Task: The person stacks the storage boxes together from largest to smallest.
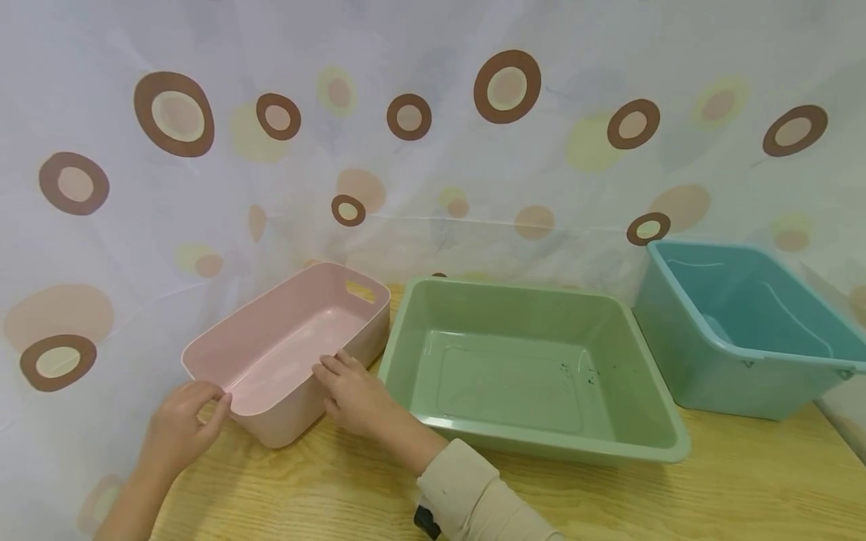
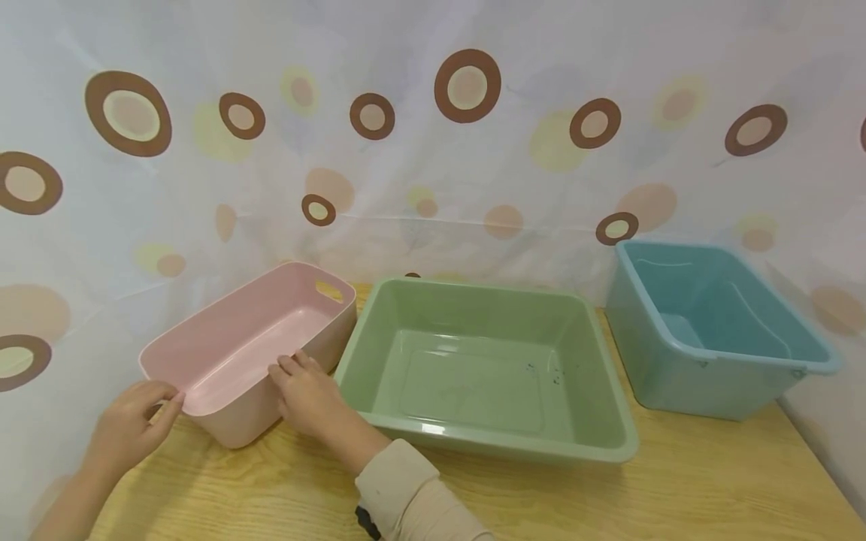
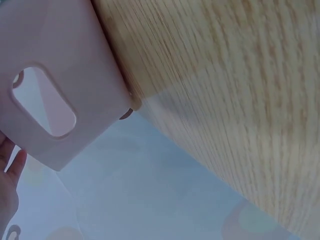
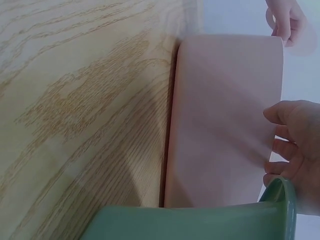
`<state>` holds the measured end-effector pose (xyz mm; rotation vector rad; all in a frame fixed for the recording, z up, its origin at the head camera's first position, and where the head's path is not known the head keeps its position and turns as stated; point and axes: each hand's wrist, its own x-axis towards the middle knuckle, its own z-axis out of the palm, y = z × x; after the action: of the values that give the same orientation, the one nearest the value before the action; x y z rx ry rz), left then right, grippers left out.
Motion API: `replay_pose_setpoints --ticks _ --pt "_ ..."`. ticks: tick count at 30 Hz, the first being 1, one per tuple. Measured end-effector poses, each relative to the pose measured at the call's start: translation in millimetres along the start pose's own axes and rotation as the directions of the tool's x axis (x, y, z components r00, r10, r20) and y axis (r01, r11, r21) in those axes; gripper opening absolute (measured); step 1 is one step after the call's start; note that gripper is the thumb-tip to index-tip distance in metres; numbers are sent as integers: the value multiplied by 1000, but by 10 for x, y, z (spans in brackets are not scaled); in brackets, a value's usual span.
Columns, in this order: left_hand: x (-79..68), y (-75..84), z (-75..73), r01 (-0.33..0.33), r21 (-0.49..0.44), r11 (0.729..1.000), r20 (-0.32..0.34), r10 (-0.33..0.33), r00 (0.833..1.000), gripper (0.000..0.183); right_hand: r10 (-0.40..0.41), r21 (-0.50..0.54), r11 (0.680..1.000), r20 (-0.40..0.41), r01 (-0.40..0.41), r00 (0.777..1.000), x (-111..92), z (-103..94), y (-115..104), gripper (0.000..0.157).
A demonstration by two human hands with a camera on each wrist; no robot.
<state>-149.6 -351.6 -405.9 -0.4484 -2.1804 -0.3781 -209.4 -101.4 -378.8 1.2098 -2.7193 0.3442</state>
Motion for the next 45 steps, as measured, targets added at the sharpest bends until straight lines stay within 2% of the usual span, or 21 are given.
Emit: replay_pose_setpoints --ticks 6,13,17,19,22,25,27,29,31,35,39,45 --pt "-6 -19 -83 63 38 997 46 -65 997 2 -17 -27 999 -20 16 1000 3 -12 -8 45" --pt "-15 -46 -180 98 32 995 87 -100 991 7 -29 -18 999 -18 29 999 2 -19 -17 45" --pt "13 83 -192 124 18 992 103 -125 987 3 -66 -29 998 -55 64 996 7 -6 -4 42" --pt "51 174 -170 105 -5 994 100 -104 989 5 -79 -31 997 -87 77 993 12 0 17 38" --pt "113 291 -102 7 -15 1000 90 -6 996 13 -99 -40 995 -130 95 986 20 -2 56 33" --pt "145 386 -26 -72 9 997 97 71 993 40 -111 -47 993 -138 105 984 37 -11 90 31" --pt "153 437 20 -93 34 995 99 89 991 59 -131 -61 991 -163 122 978 54 -21 111 28" --pt "151 471 65 -100 64 993 93 93 991 65 -135 -58 990 -182 127 974 71 -34 136 25" --pt "141 493 103 -96 77 992 87 89 992 57 -125 -59 991 -188 116 974 84 -49 166 23" --pt "108 534 155 -70 60 996 85 64 994 17 -81 -46 996 -155 75 985 97 -69 244 26" --pt "92 588 175 -28 53 998 107 22 994 29 -65 -35 998 -142 61 988 106 -79 318 27" --pt "104 645 190 5 71 997 120 -14 993 25 -48 27 998 -110 51 993 108 -89 380 28"
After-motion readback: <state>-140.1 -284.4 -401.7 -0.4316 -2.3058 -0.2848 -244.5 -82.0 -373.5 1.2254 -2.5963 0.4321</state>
